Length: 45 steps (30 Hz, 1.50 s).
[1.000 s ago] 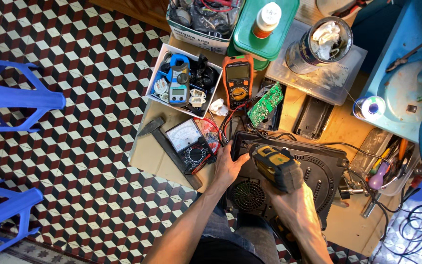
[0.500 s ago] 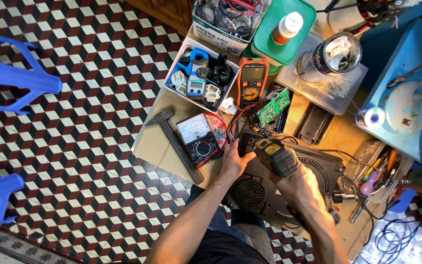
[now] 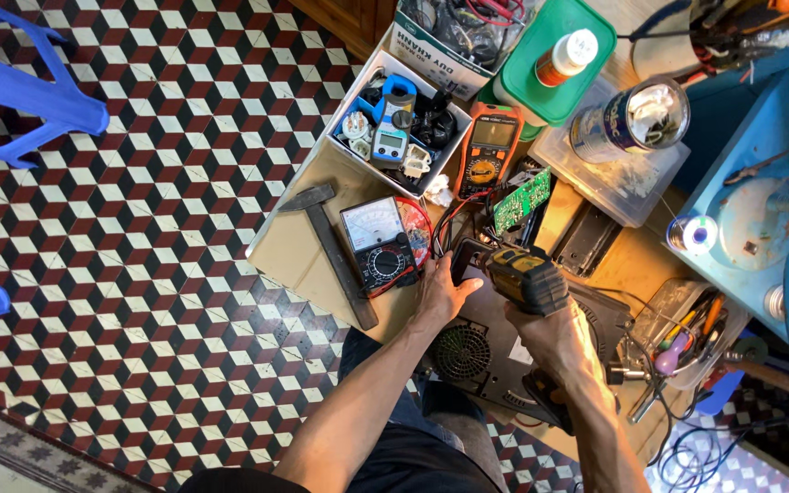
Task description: The person uses a hot air gun on a green circuit board, then wipes a black induction cooktop with a tissue. The person flips the cooktop and uses a cordless drill to remove screws from its underside.
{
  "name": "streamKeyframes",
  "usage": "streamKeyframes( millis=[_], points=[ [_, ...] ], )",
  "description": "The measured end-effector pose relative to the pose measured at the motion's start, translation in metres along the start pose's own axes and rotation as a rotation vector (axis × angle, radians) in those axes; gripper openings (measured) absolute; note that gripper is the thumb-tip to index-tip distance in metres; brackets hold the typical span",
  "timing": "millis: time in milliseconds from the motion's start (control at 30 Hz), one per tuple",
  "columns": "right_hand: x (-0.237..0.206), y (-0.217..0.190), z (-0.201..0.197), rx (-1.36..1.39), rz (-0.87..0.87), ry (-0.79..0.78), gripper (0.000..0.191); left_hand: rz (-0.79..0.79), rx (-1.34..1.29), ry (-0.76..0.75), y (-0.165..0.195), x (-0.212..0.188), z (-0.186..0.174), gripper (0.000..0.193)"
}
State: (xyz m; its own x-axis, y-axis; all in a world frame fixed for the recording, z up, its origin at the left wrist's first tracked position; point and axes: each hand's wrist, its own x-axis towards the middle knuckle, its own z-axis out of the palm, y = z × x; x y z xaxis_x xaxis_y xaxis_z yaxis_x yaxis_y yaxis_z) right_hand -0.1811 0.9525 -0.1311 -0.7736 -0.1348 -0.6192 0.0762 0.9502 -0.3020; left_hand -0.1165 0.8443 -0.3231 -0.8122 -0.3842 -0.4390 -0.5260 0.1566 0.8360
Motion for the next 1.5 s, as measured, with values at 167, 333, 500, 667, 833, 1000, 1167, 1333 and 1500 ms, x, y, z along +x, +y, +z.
streamKeyframes(
  millis=[167, 333, 500, 667, 833, 1000, 1167, 1333, 1500],
  points=[
    [-0.004, -0.003, 0.005, 0.084, 0.006, 0.023, 0.029, 0.000, 0.001, 0.010, 0.003, 0.000, -0.001, 0.094],
    [-0.001, 0.004, 0.009, 0.192, 0.043, -0.011, 0.027, -0.015, 0.017, 0.009, 0.007, 0.000, -0.002, 0.094],
    [-0.001, 0.008, 0.013, 0.228, -0.053, 0.030, 0.028, -0.047, 0.004, 0.001, 0.011, 0.000, -0.003, 0.094],
    [-0.003, 0.004, 0.015, 0.352, -0.151, 0.047, 0.035, -0.082, 0.026, -0.005, 0.016, 0.001, -0.005, 0.094],
    [-0.007, 0.000, 0.012, 0.369, -0.099, 0.041, 0.038, -0.121, 0.045, -0.022, 0.019, 0.001, -0.006, 0.095],
    [-0.011, -0.004, 0.011, 0.401, -0.119, 0.060, 0.039, -0.098, 0.027, -0.006, 0.019, 0.000, -0.007, 0.094],
    [-0.012, -0.005, 0.009, 0.378, -0.106, 0.069, 0.040, -0.095, 0.016, -0.020, 0.019, 0.000, -0.008, 0.095],
    [-0.014, -0.004, 0.009, 0.345, -0.117, 0.083, 0.040, -0.086, 0.011, -0.028, 0.019, 0.000, -0.010, 0.095],
    [-0.026, -0.007, 0.004, 0.362, -0.030, 0.090, 0.040, -0.078, 0.014, -0.026, 0.018, 0.000, -0.008, 0.095]
  ],
)
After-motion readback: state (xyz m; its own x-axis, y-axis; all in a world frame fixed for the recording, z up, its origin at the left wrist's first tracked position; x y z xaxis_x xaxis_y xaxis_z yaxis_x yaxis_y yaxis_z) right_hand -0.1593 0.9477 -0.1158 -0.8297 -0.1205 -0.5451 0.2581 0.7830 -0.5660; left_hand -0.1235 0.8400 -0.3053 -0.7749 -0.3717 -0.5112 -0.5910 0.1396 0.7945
